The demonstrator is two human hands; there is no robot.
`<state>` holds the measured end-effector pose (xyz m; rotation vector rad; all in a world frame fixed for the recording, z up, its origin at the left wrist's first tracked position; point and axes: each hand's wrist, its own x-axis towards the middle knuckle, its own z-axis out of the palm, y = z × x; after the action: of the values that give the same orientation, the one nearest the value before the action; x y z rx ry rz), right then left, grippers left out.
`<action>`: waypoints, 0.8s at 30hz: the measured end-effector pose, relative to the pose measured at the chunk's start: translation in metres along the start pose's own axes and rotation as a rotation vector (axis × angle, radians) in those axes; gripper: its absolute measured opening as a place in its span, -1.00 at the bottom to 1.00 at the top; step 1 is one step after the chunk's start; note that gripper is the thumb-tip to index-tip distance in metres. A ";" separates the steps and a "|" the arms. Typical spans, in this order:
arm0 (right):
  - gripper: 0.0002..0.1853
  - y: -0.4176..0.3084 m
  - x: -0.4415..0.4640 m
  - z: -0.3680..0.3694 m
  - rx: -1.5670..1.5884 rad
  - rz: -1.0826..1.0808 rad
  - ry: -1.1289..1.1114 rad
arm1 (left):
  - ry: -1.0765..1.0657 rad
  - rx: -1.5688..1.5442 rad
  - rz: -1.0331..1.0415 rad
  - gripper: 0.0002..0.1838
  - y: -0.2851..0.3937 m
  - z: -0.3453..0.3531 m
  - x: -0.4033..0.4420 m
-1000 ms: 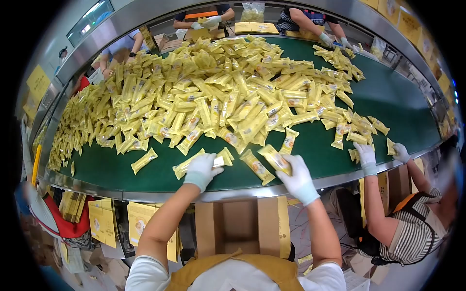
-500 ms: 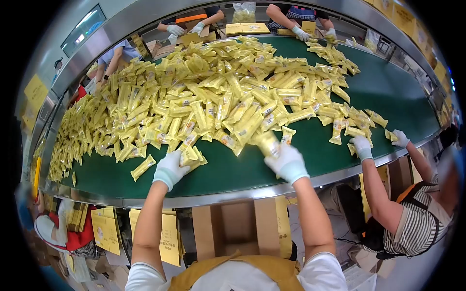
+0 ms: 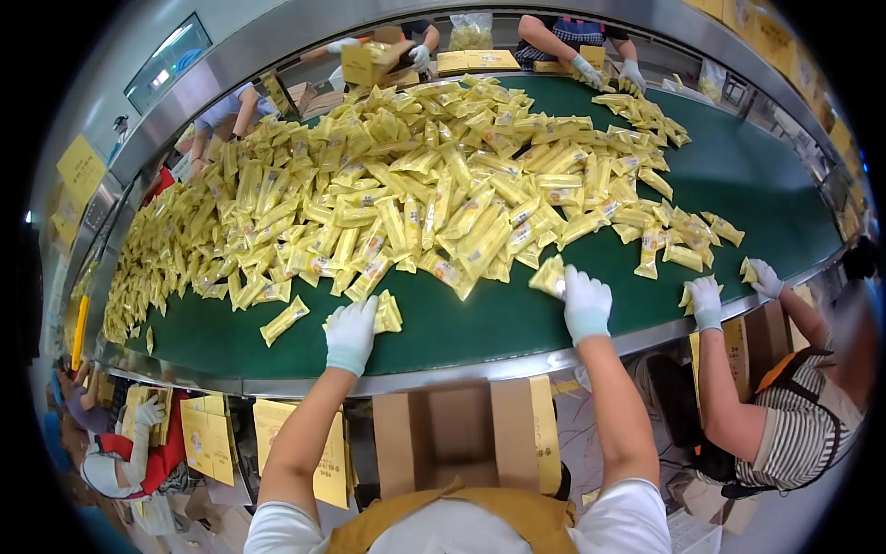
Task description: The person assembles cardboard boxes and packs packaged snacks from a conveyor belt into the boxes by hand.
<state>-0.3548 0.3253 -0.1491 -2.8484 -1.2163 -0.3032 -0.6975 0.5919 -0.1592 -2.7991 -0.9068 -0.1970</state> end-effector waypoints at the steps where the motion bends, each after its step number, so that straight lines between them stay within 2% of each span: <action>1: -0.54 0.006 -0.015 -0.002 -0.084 -0.091 0.056 | 0.127 0.025 0.052 -0.44 0.000 0.008 -0.008; 2: -0.44 0.011 -0.027 0.004 -0.036 -0.164 0.105 | 0.116 0.122 0.069 -0.27 0.002 0.016 -0.016; 3: -0.26 0.002 -0.045 -0.023 0.068 -0.242 0.119 | 0.069 0.110 0.063 -0.21 0.010 0.004 -0.021; 5: 0.01 -0.010 -0.066 -0.032 0.071 -0.291 0.199 | -0.023 0.089 0.045 -0.07 0.029 -0.035 -0.029; 6: 0.17 -0.008 -0.066 -0.024 0.041 -0.281 0.236 | -0.088 0.018 0.066 0.15 0.023 -0.027 -0.025; 9: 0.22 -0.006 -0.041 -0.039 0.117 -0.052 -0.170 | -0.412 -0.218 -0.069 0.21 0.009 -0.061 -0.002; 13: 0.12 -0.040 -0.011 -0.068 -0.106 -0.203 -0.535 | -0.107 -0.079 0.060 0.20 0.005 -0.039 -0.016; 14: 0.06 -0.057 -0.012 -0.070 -0.111 -0.329 -0.529 | -0.246 -0.123 0.039 0.18 0.005 -0.041 -0.015; 15: 0.03 -0.076 -0.013 -0.079 -0.014 -0.462 -0.573 | -0.275 -0.155 0.009 0.18 0.007 -0.040 -0.016; 17: -0.08 -0.111 -0.013 -0.078 0.373 -0.563 -0.551 | -0.345 -0.220 -0.050 0.18 0.010 -0.038 -0.023; 18: -0.15 -0.132 -0.003 -0.091 0.565 -0.587 -0.635 | -0.339 -0.220 -0.067 0.19 0.010 -0.041 -0.025; 19: -0.19 -0.150 0.011 -0.105 0.768 -0.521 -0.784 | -0.325 -0.281 -0.093 0.18 0.008 -0.043 -0.026; 20: -0.20 -0.169 0.016 -0.106 0.768 -0.522 -0.525 | -0.311 -0.340 -0.118 0.18 0.005 -0.044 -0.026; 21: -0.14 -0.183 0.030 -0.087 0.807 -0.498 -0.395 | -0.295 -0.399 -0.141 0.18 0.001 -0.045 -0.026; 24: -0.13 -0.203 0.067 -0.066 0.862 -0.337 -0.522 | -0.051 -0.653 -0.280 0.07 -0.025 -0.033 -0.029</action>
<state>-0.4669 0.5073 -0.0814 -2.0004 -1.4176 0.8116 -0.7379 0.5883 -0.1289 -3.2424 -1.4707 -0.5542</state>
